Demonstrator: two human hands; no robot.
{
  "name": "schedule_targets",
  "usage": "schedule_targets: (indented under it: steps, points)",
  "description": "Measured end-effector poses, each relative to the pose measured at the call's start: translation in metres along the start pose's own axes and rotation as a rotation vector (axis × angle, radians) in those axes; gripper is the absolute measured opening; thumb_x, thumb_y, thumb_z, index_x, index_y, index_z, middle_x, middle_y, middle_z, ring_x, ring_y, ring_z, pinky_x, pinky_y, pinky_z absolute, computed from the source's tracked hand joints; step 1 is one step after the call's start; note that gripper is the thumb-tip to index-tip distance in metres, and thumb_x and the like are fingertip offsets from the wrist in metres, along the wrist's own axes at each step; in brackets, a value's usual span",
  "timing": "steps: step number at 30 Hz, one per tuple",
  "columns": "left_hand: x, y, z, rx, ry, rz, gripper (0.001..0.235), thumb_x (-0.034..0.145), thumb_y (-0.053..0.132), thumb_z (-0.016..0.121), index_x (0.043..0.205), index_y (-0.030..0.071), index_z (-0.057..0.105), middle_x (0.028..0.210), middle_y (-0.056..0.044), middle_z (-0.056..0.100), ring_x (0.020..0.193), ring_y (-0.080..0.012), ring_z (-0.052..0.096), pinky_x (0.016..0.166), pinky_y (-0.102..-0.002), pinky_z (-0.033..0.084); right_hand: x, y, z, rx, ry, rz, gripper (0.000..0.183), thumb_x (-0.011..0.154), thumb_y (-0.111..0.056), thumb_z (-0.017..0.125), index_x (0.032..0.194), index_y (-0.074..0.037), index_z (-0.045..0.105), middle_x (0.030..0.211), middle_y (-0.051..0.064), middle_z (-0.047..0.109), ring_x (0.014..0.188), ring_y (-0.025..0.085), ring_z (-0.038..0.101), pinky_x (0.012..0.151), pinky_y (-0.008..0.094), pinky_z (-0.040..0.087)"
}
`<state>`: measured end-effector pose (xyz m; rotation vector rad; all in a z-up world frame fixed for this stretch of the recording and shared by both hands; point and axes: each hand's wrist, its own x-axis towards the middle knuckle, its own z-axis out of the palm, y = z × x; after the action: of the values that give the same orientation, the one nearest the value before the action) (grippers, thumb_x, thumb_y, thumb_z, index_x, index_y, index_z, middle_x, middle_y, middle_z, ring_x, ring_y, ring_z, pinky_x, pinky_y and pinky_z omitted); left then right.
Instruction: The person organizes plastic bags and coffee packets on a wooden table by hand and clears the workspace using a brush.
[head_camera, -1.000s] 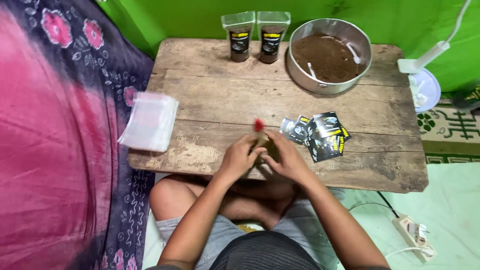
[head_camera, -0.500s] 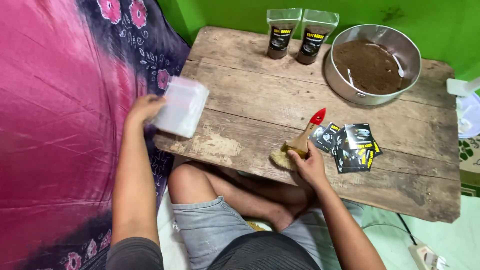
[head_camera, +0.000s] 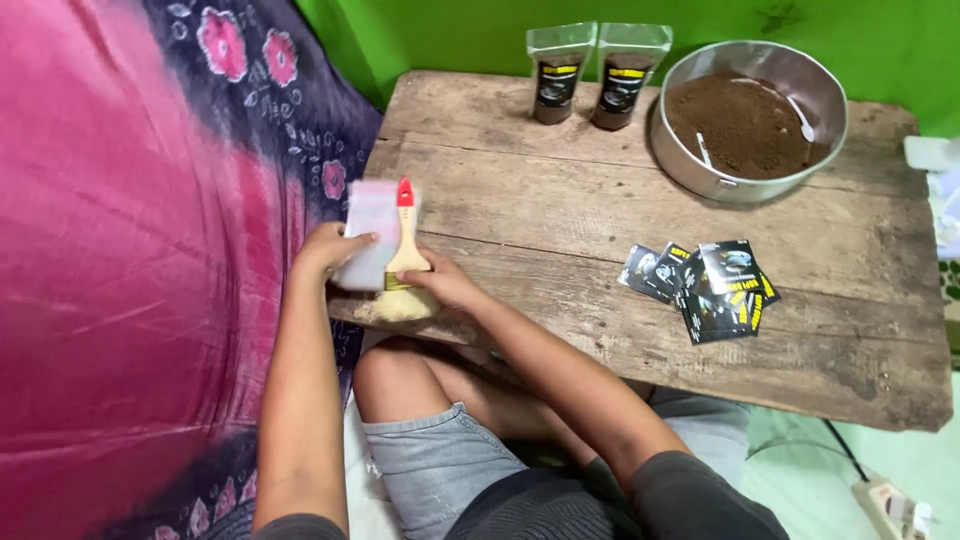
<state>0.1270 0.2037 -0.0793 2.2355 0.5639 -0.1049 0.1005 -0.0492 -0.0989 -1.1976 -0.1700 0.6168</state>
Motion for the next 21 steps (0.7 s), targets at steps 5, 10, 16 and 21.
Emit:
schedule_targets:
  steps: [5, 10, 16, 21]
  points:
    - [-0.018, 0.015, -0.004, -0.135, -0.097, -0.059, 0.066, 0.071, 0.040, 0.090, 0.110, -0.009, 0.069, 0.090, -0.018, 0.066, 0.080, -0.0291, 0.064, 0.065, -0.039, 0.053, -0.004, 0.013, -0.009, 0.078, 0.019, 0.035, 0.044, 0.079, -0.015, 0.084, 0.120, -0.008, 0.070, 0.091, 0.014, 0.073, 0.078, 0.026, 0.075, 0.063, 0.037, 0.062]
    - [-0.040, 0.044, 0.025, -0.218, -0.089, 0.017, 0.077, 0.067, 0.040, 0.096, 0.119, -0.004, 0.061, 0.105, -0.023, 0.066, 0.094, -0.0330, 0.067, 0.076, -0.043, 0.054, -0.022, 0.009, -0.030, 0.169, 0.043, 0.061, 0.048, 0.079, -0.014, 0.083, 0.124, -0.006, 0.067, 0.090, 0.013, 0.072, 0.077, 0.026, 0.076, 0.062, 0.037, 0.063]
    - [-0.069, 0.094, 0.076, -0.288, -0.137, 0.099, 0.087, 0.077, 0.036, 0.092, 0.145, 0.002, 0.050, 0.131, -0.027, 0.061, 0.120, -0.0386, 0.061, 0.095, -0.050, 0.052, -0.099, -0.042, -0.093, -0.022, 0.132, 0.011, 0.057, 0.079, -0.020, 0.086, 0.130, -0.007, 0.066, 0.100, 0.012, 0.071, 0.089, 0.024, 0.072, 0.072, 0.040, 0.062]
    - [-0.157, 0.216, 0.160, -0.258, -0.270, 0.084, 0.098, 0.078, 0.054, 0.086, 0.154, 0.011, 0.044, 0.150, -0.026, 0.050, 0.141, -0.0390, 0.046, 0.113, -0.054, 0.041, -0.237, -0.106, -0.173, -0.172, 0.663, -0.036, 0.052, 0.079, -0.028, 0.088, 0.121, -0.005, 0.069, 0.101, 0.014, 0.071, 0.089, 0.023, 0.067, 0.084, 0.046, 0.055]
